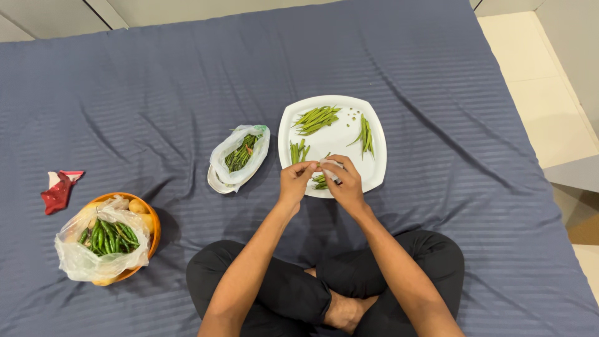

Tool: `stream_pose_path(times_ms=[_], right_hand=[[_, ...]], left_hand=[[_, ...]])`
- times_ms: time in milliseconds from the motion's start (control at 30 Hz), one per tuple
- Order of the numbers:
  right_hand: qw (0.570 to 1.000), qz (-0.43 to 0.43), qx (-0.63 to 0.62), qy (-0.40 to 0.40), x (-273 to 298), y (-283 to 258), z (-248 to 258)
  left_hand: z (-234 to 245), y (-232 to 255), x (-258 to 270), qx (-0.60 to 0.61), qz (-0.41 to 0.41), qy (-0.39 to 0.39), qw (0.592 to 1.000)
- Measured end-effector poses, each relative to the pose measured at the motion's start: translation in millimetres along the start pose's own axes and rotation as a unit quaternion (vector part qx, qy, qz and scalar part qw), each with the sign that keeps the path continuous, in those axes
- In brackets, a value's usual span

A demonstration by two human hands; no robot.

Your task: The person takes green beans from a plastic bag, trims and wipes them with a cloth, and places them onto a plate.

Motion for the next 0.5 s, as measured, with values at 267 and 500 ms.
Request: stream_pose_path(times_ms=[267,500], right_hand=[[0.999,-0.006,0.014,0.034,2,-14,3],[0.997,0.012,0.074,-0.001,3,-13,-7]], left_hand=[[12,15,4,-0.102,-0.078,0.094,0.987],[5,-11,4,0.007,0.056,0.054,0.997]])
Point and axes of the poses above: each hand's wrist, its own x-axis away from the middle knuckle, its own z-axis out of the back of the hand, y = z × x, the point moved 6 cm from there along -x, towards the middle knuckle, and after that the axes turned 4 degrees about -x, right-handed, at the moved point
